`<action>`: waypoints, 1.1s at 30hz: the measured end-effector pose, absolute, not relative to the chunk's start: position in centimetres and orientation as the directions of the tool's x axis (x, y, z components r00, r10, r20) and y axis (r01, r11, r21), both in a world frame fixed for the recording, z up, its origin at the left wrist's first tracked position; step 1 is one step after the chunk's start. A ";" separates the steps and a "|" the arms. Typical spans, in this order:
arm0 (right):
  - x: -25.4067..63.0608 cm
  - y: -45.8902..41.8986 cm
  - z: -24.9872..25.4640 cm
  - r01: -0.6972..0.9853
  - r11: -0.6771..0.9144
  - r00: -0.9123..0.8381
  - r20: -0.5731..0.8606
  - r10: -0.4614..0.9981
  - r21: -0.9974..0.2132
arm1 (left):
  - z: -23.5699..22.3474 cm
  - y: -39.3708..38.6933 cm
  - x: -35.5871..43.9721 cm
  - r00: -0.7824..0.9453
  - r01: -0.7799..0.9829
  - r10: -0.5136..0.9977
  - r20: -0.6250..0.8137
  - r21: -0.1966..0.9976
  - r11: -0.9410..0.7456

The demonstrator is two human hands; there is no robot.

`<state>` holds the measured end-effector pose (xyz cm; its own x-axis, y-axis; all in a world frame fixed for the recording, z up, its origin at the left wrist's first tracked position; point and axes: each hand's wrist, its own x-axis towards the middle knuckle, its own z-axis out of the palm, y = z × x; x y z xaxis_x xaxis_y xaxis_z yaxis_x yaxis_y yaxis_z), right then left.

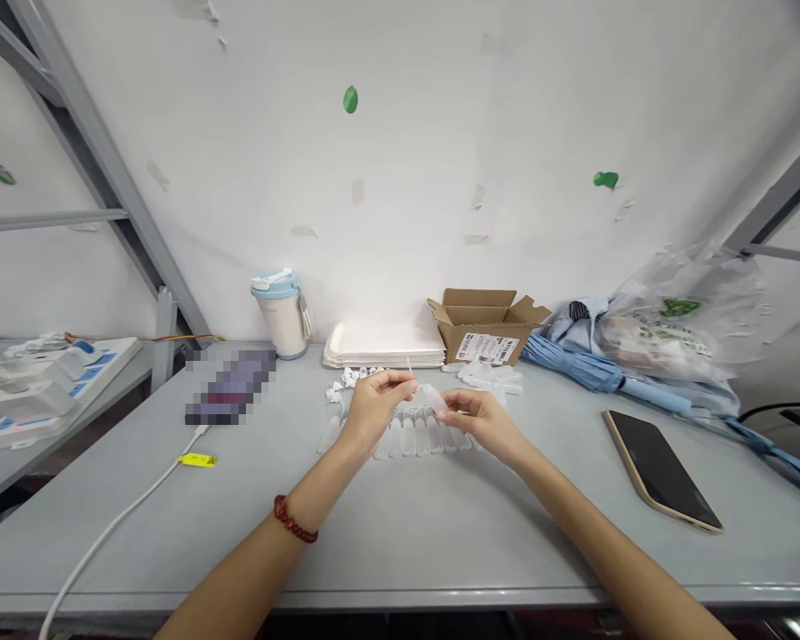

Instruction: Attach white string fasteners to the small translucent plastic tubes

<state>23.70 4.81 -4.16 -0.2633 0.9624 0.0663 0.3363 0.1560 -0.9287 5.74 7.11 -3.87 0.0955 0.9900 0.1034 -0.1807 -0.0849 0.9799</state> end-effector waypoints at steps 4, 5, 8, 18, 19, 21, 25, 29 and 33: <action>23.7 4.8 -4.2 0.355 0.153 -0.253 0.063 0.965 -0.922 | -3.7 6.7 6.0 0.103 -0.187 0.989 0.111 0.978 -0.090; 23.6 4.8 -4.2 0.353 0.157 -0.257 0.066 0.964 -0.922 | -3.7 6.7 6.0 0.097 -0.187 0.990 0.106 0.979 -0.087; 23.5 4.8 -4.3 0.349 0.176 -0.268 0.082 0.960 -0.920 | -3.7 6.8 5.9 0.105 -0.183 0.991 0.088 0.981 -0.068; 23.2 4.8 -4.8 0.312 0.207 -0.268 0.123 0.956 -0.927 | -3.7 6.9 5.8 0.183 -0.144 0.972 0.146 0.982 -0.120; 23.1 4.7 -4.8 0.293 0.205 -0.270 0.125 0.955 -0.934 | -3.7 6.9 5.8 0.183 -0.147 0.972 0.147 0.982 -0.121; 22.8 4.5 -4.8 0.250 0.191 -0.270 0.121 0.955 -0.949 | -3.7 6.9 5.8 0.190 -0.151 0.969 0.155 0.980 -0.127; 22.4 4.0 -4.9 0.191 0.162 -0.255 0.110 0.961 -0.968 | -3.9 6.9 5.9 0.220 -0.149 0.964 0.146 0.982 -0.115; 22.2 3.6 -5.0 0.173 0.207 -0.249 0.161 0.955 -0.963 | -4.1 6.8 5.8 0.254 -0.110 0.959 0.130 0.988 -0.105; 22.0 3.4 -5.0 0.151 0.225 -0.290 0.175 0.941 -0.962 | -4.1 6.8 5.8 0.267 -0.054 0.952 0.152 0.988 -0.143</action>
